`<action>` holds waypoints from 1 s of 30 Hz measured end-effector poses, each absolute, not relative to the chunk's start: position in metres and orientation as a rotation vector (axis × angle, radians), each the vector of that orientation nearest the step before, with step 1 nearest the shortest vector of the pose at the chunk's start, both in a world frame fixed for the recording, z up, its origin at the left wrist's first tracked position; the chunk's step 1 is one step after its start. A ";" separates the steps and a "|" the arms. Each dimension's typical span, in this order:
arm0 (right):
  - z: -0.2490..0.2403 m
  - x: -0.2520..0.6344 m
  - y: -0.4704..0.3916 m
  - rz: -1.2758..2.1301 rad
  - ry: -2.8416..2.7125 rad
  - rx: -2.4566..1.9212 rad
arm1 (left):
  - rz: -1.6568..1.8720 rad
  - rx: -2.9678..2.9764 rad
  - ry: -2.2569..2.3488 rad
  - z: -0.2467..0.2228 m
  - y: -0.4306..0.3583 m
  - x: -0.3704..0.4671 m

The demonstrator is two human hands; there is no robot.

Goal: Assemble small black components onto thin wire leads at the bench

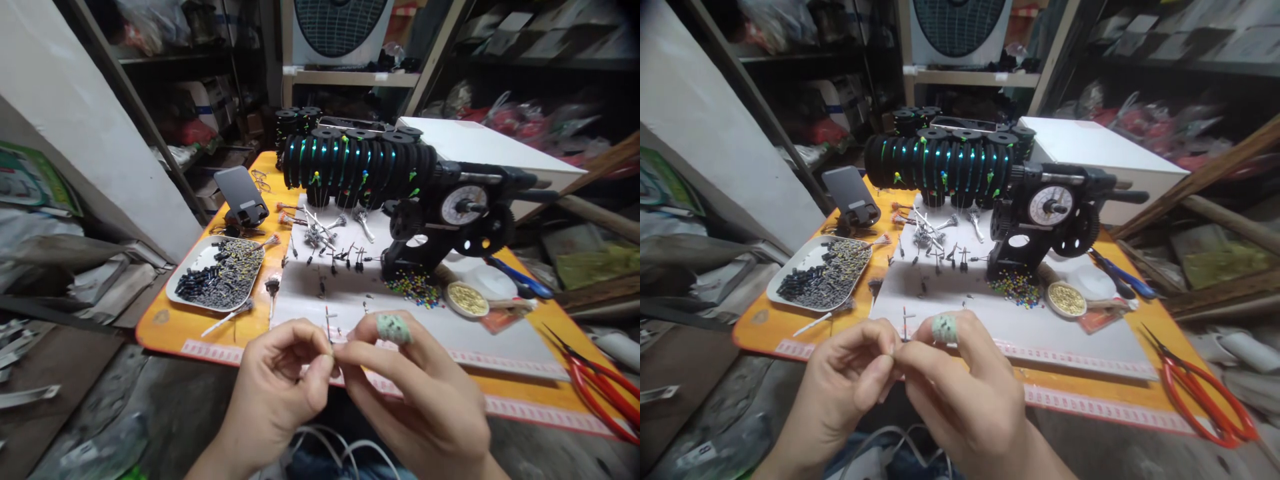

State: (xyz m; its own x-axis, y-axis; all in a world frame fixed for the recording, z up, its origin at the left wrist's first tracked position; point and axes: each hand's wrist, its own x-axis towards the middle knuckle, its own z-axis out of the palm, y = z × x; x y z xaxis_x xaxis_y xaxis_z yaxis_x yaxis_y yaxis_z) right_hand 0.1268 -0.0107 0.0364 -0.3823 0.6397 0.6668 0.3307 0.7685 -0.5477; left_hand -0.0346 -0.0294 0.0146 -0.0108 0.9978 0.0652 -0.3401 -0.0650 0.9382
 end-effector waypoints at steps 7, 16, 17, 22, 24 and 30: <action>0.034 0.122 -0.013 0.434 -1.920 -0.824 | 1.457 1.275 1.085 0.018 -0.035 -0.036; 0.028 0.127 -0.012 0.476 -1.906 -0.882 | 1.417 1.237 1.099 0.008 -0.042 -0.040; 0.028 0.127 -0.013 0.477 -1.911 -0.891 | 1.412 1.251 1.119 0.008 -0.042 -0.040; 0.028 0.129 -0.015 0.489 -1.944 -0.924 | 1.406 1.643 1.212 0.015 -0.038 -0.043; 0.028 0.129 -0.015 0.519 -1.944 -0.924 | 1.438 1.861 1.194 0.017 -0.036 -0.044; 0.025 0.127 -0.018 0.895 -1.821 -0.961 | 1.565 1.814 1.161 0.006 -0.038 -0.040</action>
State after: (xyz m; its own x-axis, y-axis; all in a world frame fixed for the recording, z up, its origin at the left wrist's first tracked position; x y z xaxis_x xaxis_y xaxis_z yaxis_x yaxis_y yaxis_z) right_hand 0.1273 -0.0175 0.0247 -0.3269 0.8751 0.3567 0.2525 0.4446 -0.8594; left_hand -0.0396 -0.0378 0.0057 -0.0109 0.8318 0.5550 0.2899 -0.5286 0.7979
